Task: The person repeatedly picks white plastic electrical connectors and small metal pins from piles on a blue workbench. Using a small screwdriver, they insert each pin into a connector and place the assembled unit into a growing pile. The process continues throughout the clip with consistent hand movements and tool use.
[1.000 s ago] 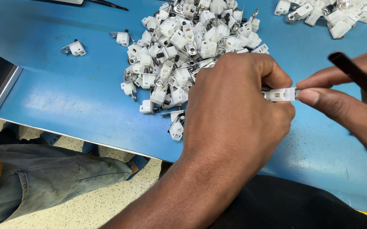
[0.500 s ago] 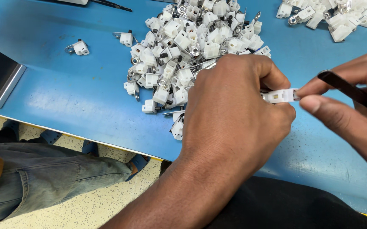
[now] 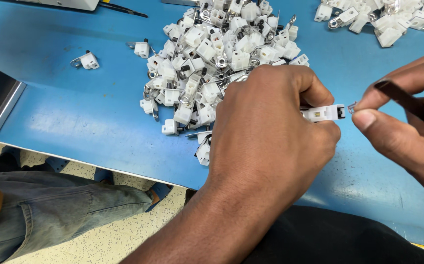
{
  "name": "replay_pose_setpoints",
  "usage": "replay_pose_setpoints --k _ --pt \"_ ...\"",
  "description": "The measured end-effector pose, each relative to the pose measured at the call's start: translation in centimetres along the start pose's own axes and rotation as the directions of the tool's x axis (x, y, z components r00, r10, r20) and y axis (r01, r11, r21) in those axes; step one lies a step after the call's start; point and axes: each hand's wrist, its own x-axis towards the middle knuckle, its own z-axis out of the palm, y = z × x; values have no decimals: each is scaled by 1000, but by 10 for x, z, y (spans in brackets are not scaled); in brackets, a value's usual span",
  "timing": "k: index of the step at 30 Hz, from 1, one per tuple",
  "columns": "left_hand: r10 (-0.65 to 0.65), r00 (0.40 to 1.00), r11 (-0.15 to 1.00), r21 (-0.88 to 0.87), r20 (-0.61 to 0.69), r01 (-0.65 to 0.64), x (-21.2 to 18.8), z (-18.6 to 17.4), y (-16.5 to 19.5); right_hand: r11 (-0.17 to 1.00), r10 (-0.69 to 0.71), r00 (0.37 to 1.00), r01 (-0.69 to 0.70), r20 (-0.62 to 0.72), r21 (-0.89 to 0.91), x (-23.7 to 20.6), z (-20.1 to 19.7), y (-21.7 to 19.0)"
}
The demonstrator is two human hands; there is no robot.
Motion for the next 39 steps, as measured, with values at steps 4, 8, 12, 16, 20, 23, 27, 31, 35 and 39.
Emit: replay_pose_setpoints --k 4,8,12,16,20,23,27,31,35,39 --pt "-104 994 994 -8 34 105 0 1 2 929 297 955 -286 -12 236 -3 4 -9" --pt "-69 997 997 14 -15 70 -1 -1 4 869 392 920 -362 -23 337 -3 6 -19" --pt "-68 997 998 7 -21 68 -2 -2 6 870 379 923 -334 -59 363 -1 6 -27" --pt "-54 998 999 1 -36 54 -3 -2 6 892 370 924 -325 -95 314 2 6 -33" --pt "-47 998 999 0 -38 47 -3 -2 6 819 498 866 -454 -42 352 2 5 -36" --pt "-85 996 996 -10 -3 85 -4 -2 8 828 479 873 -417 -88 375 0 6 -38" --pt "-48 999 999 -9 -22 48 -3 -3 8 841 502 861 -464 -79 278 -1 8 -42" --pt "-48 999 998 -33 -14 47 -3 -1 6 886 421 902 -388 -91 252 0 7 -47" --pt "3 999 997 -70 -33 -5 -3 1 2 935 318 939 -287 -133 207 3 5 -49" --pt "62 998 985 -161 -7 -62 -4 -2 -5 851 489 869 -459 -71 254 1 5 -42"
